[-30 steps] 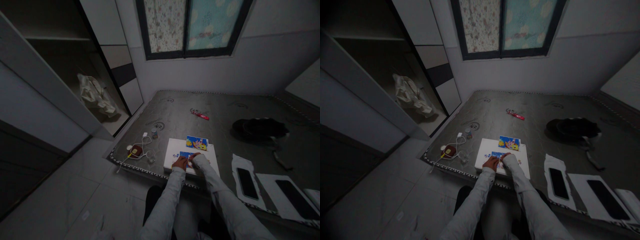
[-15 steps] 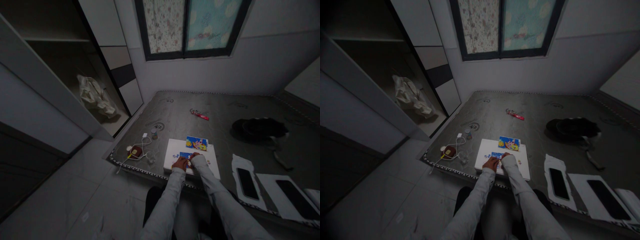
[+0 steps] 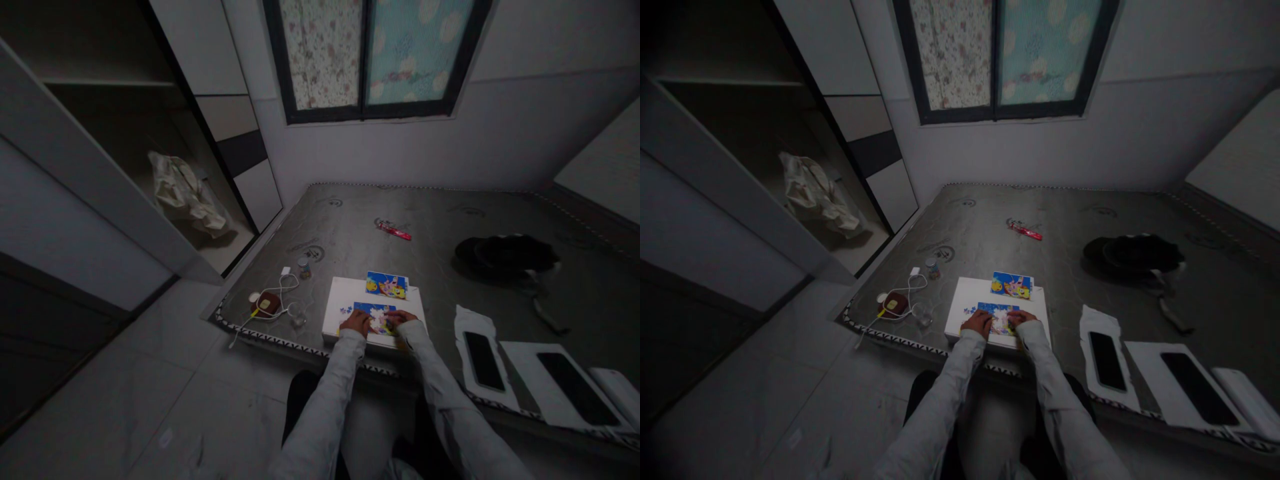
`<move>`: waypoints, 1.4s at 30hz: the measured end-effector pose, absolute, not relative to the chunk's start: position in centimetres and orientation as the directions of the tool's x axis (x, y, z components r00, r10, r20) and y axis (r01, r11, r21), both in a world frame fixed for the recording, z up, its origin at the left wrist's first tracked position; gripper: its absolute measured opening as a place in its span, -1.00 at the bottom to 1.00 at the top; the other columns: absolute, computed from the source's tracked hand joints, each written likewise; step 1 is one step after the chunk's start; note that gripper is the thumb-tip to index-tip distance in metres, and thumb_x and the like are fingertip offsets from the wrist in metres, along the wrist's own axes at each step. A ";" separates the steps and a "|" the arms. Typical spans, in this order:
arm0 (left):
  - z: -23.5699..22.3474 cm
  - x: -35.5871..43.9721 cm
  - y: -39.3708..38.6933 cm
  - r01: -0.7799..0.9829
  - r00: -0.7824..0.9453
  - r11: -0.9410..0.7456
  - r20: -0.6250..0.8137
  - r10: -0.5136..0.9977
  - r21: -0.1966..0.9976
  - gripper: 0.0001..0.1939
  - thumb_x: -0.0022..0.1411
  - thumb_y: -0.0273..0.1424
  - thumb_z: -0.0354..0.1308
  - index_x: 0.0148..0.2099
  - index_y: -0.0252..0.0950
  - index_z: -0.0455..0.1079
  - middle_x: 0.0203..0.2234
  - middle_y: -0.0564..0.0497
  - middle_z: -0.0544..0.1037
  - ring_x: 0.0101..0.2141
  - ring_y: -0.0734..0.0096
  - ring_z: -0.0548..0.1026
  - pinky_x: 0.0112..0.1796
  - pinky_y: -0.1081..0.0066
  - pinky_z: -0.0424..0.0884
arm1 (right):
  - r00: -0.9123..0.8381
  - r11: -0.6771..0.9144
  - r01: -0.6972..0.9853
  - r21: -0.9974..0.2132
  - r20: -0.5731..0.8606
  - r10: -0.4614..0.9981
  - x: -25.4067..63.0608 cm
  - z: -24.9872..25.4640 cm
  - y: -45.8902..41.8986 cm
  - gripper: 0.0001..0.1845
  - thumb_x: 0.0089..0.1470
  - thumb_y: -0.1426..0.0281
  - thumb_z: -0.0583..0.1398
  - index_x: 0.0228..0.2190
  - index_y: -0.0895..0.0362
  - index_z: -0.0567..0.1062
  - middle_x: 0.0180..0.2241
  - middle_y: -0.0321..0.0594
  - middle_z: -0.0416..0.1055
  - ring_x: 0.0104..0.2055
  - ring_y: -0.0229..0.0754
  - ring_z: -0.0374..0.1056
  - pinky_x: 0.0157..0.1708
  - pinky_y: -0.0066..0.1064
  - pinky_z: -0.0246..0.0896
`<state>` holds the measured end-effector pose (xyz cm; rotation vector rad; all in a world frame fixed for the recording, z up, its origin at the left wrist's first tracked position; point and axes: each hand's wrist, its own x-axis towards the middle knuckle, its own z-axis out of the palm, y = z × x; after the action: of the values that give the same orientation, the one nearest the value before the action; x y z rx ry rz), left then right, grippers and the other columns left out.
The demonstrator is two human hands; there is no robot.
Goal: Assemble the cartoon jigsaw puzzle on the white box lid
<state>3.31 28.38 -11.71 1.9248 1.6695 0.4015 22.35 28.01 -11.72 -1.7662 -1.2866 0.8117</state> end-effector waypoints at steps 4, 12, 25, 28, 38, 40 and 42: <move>-12.6 3.0 28.5 0.767 0.164 -0.096 -0.050 0.985 0.635 -0.72 0.41 -0.40 0.15 0.08 -0.10 0.59 0.10 0.07 0.57 0.02 0.42 0.54 0.07 0.47 0.45 | 0.282 -0.222 0.380 -0.898 -0.116 0.952 22.3 -12.1 26.6 -0.76 -0.25 0.20 0.39 -0.52 0.09 0.57 -0.55 -0.15 0.59 -0.48 -0.10 0.51 -0.51 -0.38 0.40; -13.5 2.3 26.7 0.753 0.130 -0.121 0.034 0.991 0.647 -0.73 0.42 -0.38 0.15 0.04 -0.02 0.62 0.01 0.08 0.62 -0.06 0.39 0.59 -0.10 0.48 0.51 | 0.258 -0.280 0.362 -0.889 -0.193 0.947 20.9 -13.2 28.3 -0.84 -0.38 0.29 0.41 -0.69 0.03 0.54 -0.58 -0.20 0.58 -0.48 -0.09 0.51 -0.41 -0.33 0.44; -16.3 1.6 24.7 0.735 0.137 -0.188 0.129 0.982 0.652 -0.67 0.34 -0.51 0.18 0.03 -0.06 0.63 -0.06 -0.01 0.64 -0.17 0.34 0.63 -0.23 0.44 0.55 | 0.213 -0.233 0.458 -0.858 -0.148 0.966 19.5 -13.8 29.5 -0.93 -0.23 0.38 0.34 -0.54 0.03 0.65 -0.48 -0.21 0.62 -0.42 -0.13 0.51 -0.38 -0.37 0.39; -16.8 1.4 25.0 0.667 0.105 -0.248 0.241 0.965 0.703 -0.71 0.33 -0.52 0.18 -0.02 -0.11 0.64 -0.11 -0.04 0.65 -0.15 0.32 0.63 -0.17 0.41 0.56 | 0.214 -0.225 0.464 -0.857 -0.138 0.967 19.5 -13.9 29.2 -0.89 -0.19 0.36 0.32 -0.49 0.05 0.66 -0.47 -0.20 0.62 -0.41 -0.13 0.51 -0.38 -0.37 0.37; -15.9 -1.3 24.8 0.614 -0.081 -0.233 0.354 0.932 0.754 -0.70 0.41 -0.52 0.05 -0.01 -0.22 0.60 -0.15 -0.07 0.65 -0.11 0.33 0.61 -0.05 0.35 0.57 | 0.188 -0.219 0.447 -0.867 -0.148 0.971 19.8 -14.1 29.3 -0.89 -0.14 0.33 0.32 -0.49 0.08 0.64 -0.45 -0.16 0.63 -0.37 -0.09 0.53 -0.33 -0.34 0.40; -15.8 -0.8 24.3 0.624 -0.025 -0.264 0.356 0.934 0.735 -0.68 0.40 -0.54 0.04 0.00 -0.21 0.60 -0.14 -0.08 0.65 -0.10 0.33 0.61 -0.04 0.36 0.57 | 0.187 -0.226 0.443 -0.868 -0.157 0.970 19.7 -14.2 29.3 -0.90 -0.15 0.33 0.33 -0.49 0.07 0.64 -0.45 -0.18 0.63 -0.37 -0.09 0.53 -0.33 -0.35 0.41; -15.8 0.0 23.7 0.638 0.026 -0.285 0.350 0.936 0.716 -0.66 0.40 -0.55 0.03 0.01 -0.20 0.59 -0.11 -0.07 0.66 -0.08 0.33 0.62 -0.04 0.36 0.57 | 0.185 -0.230 0.436 -0.870 -0.164 0.969 19.6 -14.1 29.2 -0.90 -0.15 0.34 0.33 -0.48 0.07 0.64 -0.45 -0.18 0.63 -0.38 -0.10 0.53 -0.34 -0.35 0.41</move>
<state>0.01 23.70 -15.77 1.9506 1.6027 1.1409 19.61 29.19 -14.13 -1.7759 -1.3273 0.9872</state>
